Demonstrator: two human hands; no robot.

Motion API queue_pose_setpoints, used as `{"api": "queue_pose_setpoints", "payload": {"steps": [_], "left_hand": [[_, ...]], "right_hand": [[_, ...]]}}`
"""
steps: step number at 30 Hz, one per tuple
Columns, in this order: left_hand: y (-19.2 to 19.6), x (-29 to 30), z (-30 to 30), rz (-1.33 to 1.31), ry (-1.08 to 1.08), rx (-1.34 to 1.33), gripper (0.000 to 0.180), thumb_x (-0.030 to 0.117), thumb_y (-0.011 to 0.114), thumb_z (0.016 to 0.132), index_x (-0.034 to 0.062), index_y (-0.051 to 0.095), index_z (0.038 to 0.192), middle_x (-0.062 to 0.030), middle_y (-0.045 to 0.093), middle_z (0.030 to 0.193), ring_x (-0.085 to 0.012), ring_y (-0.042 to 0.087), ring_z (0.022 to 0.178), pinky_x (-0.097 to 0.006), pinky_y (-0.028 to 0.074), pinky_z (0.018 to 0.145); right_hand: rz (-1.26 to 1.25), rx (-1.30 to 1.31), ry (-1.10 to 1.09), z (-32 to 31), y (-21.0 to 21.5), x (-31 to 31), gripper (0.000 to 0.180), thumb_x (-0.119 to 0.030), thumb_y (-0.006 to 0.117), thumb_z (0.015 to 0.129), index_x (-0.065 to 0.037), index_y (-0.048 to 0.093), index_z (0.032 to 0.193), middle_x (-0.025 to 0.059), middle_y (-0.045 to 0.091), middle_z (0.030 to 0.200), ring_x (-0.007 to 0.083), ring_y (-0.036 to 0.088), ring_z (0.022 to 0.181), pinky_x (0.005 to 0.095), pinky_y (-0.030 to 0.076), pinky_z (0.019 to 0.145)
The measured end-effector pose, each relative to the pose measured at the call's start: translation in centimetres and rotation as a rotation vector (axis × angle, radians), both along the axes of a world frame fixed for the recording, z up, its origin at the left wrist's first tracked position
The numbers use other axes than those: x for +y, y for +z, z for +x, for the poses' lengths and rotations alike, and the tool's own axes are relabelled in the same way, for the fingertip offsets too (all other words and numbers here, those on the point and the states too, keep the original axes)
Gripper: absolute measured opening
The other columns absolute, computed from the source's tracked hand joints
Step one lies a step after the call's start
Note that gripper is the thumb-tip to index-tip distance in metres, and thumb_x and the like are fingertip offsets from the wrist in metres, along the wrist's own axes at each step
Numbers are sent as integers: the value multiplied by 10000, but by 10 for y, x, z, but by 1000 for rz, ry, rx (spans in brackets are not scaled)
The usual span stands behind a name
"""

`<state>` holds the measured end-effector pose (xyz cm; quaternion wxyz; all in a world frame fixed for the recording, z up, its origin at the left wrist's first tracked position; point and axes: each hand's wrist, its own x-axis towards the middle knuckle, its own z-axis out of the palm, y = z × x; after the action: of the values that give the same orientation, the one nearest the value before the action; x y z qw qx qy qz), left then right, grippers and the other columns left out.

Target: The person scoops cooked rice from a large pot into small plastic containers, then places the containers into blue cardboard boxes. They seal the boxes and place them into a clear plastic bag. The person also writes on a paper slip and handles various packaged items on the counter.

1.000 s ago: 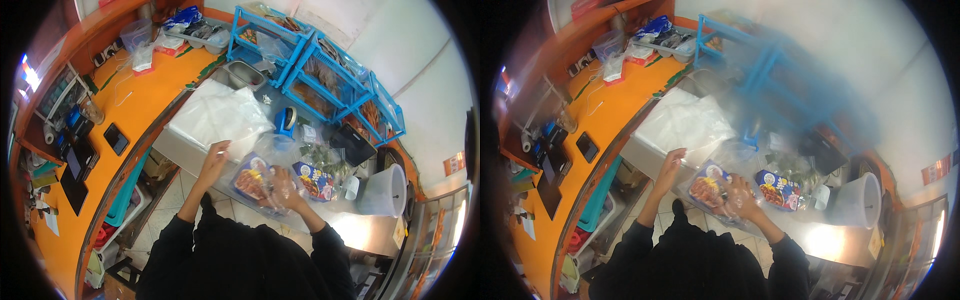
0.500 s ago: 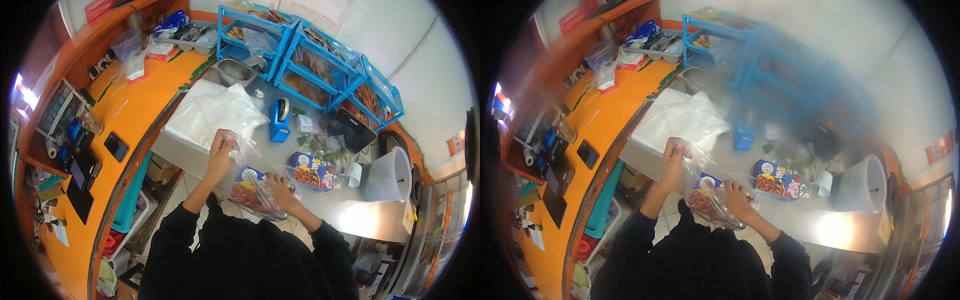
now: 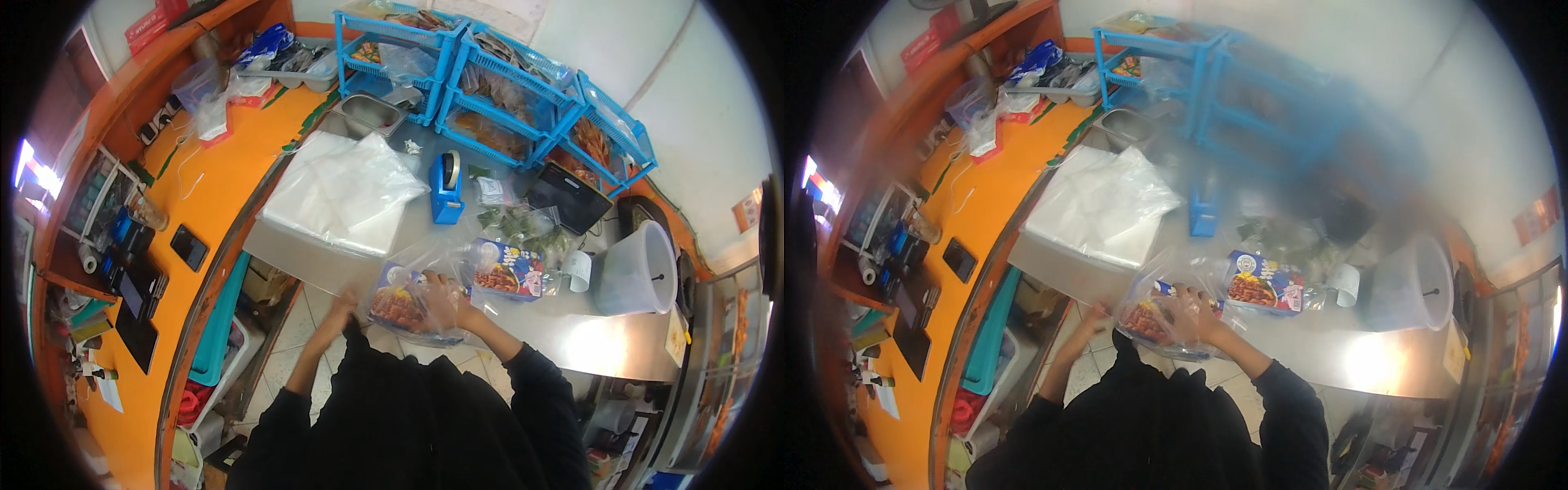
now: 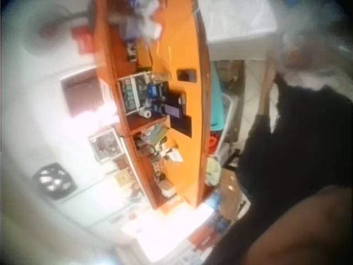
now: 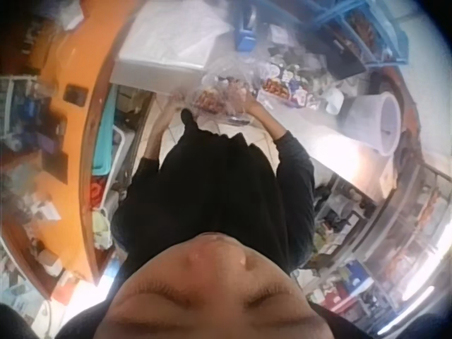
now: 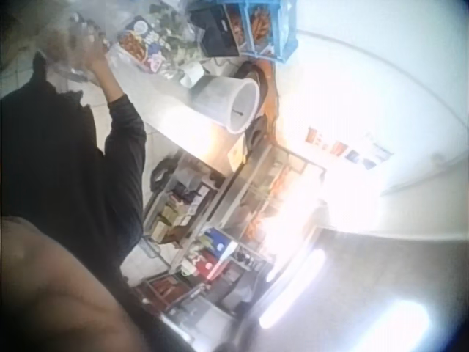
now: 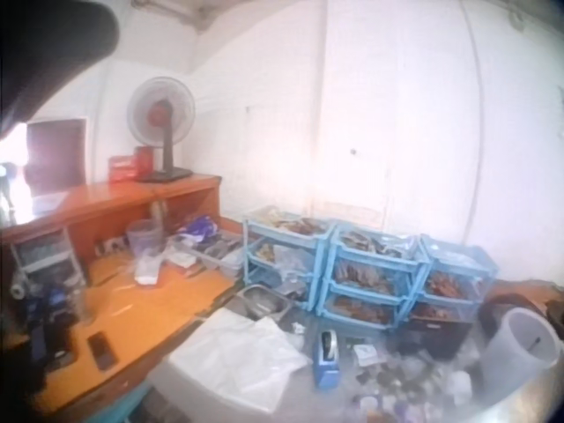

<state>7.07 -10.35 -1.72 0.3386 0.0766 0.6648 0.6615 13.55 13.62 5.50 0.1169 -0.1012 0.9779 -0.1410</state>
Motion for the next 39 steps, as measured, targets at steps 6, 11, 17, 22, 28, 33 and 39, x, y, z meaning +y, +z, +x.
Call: {"api": "queue_pose_setpoints", "payload": {"steps": [6,11,17,22,28,33,39], "left_hand": [[-28,18,30,391,32,-519,556,462,396,857,72,334,1249,-106,452,1178,-226,467,1063,-397,419,860],[15,24,2,314,-121,-557,460,370,476,837,44,431,1159,-94,513,1094,-193,527,973,-344,435,833],[-10,9,1,283,-124,-574,495,328,525,767,72,418,1177,-75,538,1044,-190,540,941,-369,463,757],[-19,-4,-1,325,-32,-468,503,331,511,768,67,404,1183,-98,521,1103,-211,534,980,-385,447,793],[3,15,15,430,42,-454,491,275,492,787,17,378,1188,-133,537,1049,-206,538,970,-331,446,813],[-18,46,28,365,240,-323,480,246,500,808,-5,364,1194,-149,498,1096,-224,509,1000,-312,402,858],[38,80,13,-398,434,977,552,269,585,782,-14,365,1203,-181,427,1166,-295,441,1060,-355,350,895]], "right_hand": [[-99,137,7,-4,-8,1,942,-519,684,563,-195,250,1334,280,437,1083,464,426,1017,509,349,854],[-30,-160,15,-10,-11,-13,847,-540,593,658,-189,234,1340,285,329,1223,456,378,1093,553,294,893],[-78,-189,117,37,6,42,693,-560,502,729,-175,361,1288,203,380,1264,371,418,1118,594,167,960],[369,-293,61,60,98,90,283,-350,583,724,-119,596,887,99,585,869,266,521,947,555,195,959],[41,482,144,31,200,58,138,-102,669,610,-103,594,727,58,524,668,246,523,769,402,380,818],[-137,549,106,3,171,74,124,-95,666,615,-90,587,710,48,502,651,247,500,751,370,392,757],[-152,466,146,6,171,77,127,-75,669,614,-93,607,723,51,499,691,255,486,774,350,391,744]]}}
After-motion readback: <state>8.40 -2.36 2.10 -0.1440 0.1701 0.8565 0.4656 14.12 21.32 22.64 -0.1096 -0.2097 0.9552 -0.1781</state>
